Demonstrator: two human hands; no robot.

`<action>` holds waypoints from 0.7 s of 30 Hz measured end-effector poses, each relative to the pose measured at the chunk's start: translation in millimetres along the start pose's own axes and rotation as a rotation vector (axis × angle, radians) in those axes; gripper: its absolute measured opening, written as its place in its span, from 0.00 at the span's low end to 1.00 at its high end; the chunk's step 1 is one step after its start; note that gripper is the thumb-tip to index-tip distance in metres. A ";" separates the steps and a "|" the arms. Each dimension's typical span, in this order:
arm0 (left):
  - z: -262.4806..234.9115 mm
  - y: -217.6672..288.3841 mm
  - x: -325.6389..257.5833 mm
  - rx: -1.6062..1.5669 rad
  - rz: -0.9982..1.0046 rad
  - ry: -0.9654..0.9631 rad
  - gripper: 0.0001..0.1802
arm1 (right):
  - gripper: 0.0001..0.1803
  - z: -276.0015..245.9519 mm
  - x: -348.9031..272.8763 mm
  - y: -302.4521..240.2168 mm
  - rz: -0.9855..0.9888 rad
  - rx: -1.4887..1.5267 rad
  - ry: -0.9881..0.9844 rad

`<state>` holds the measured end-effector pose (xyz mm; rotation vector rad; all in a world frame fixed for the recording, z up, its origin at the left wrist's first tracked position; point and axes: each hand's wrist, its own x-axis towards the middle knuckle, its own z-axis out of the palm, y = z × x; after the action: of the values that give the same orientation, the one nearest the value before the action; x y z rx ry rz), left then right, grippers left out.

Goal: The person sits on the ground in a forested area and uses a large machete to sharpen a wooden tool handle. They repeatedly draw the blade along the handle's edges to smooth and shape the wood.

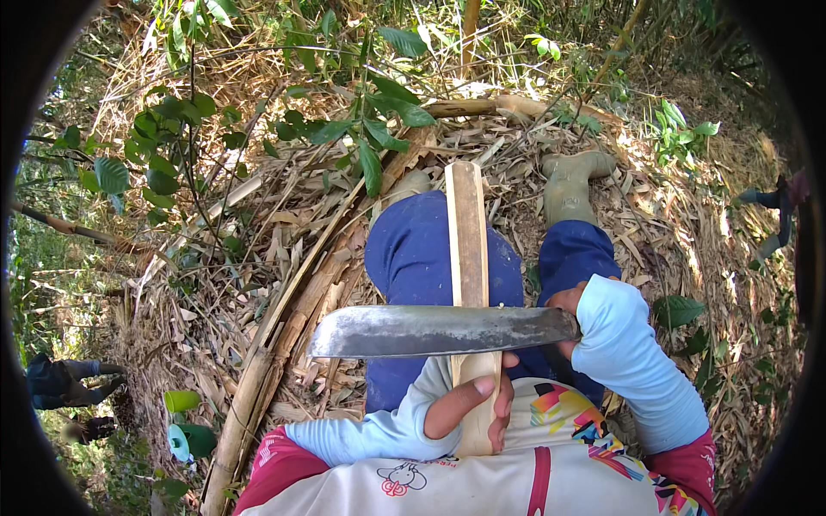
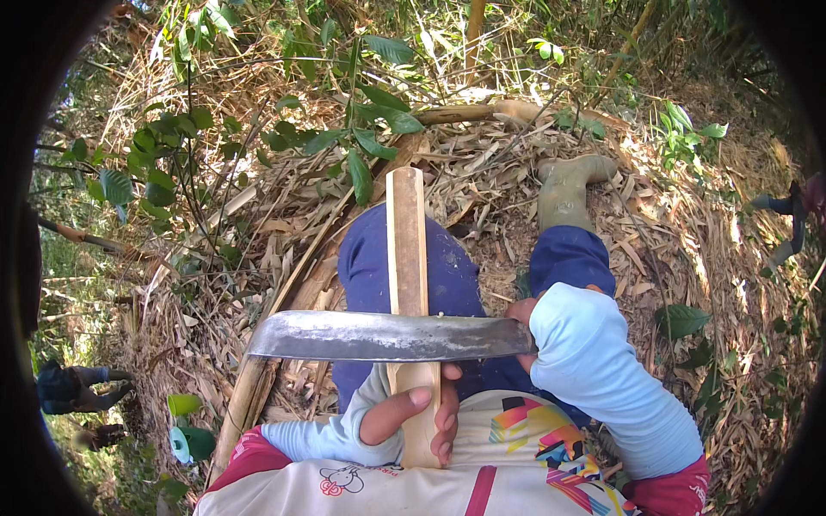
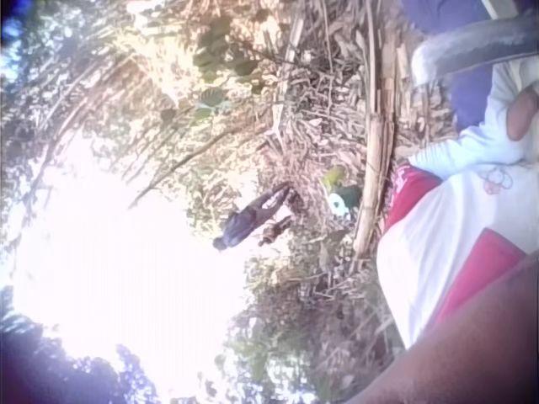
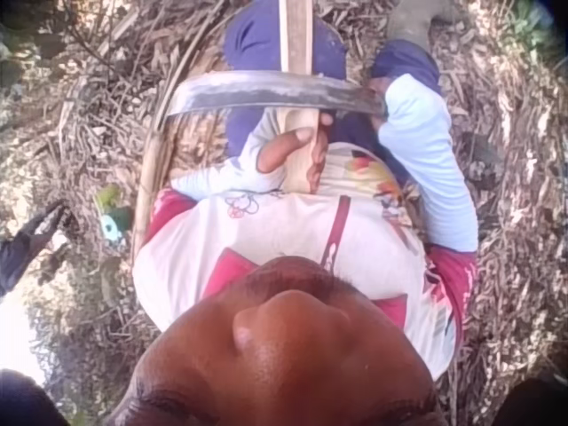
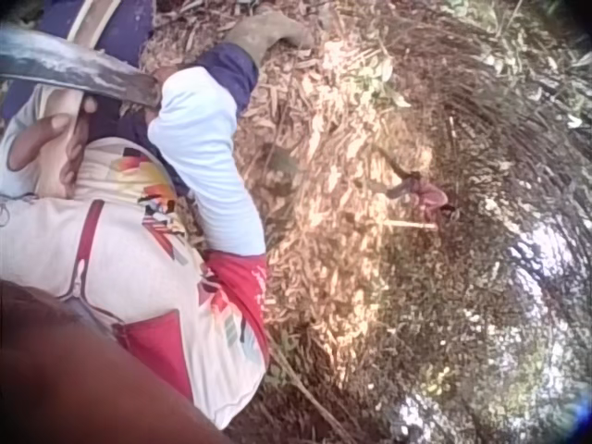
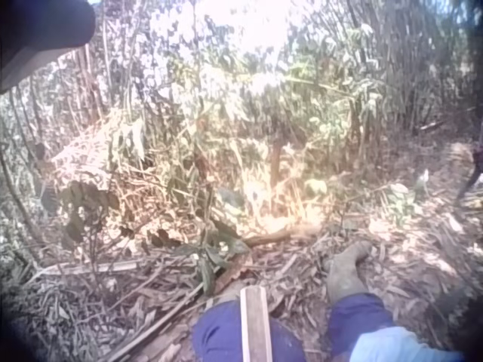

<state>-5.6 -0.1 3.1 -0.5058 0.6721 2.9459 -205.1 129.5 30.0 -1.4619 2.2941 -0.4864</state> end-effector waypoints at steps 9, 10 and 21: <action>2.0 -2.2 1.3 0.020 0.012 0.019 0.25 | 0.16 -8.4 2.4 -1.8 0.012 -0.090 -0.059; 1.8 -2.8 1.2 0.023 0.005 0.023 0.26 | 0.16 -9.0 3.8 -2.9 0.007 -0.101 -0.065; 4.9 -6.7 1.1 0.011 0.011 0.055 0.29 | 0.19 -24.6 29.3 -15.1 0.062 -0.256 -0.147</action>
<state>-7.1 8.0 4.1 -0.5857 0.6991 2.9463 -216.6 98.9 54.9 -1.4800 2.3411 -0.0653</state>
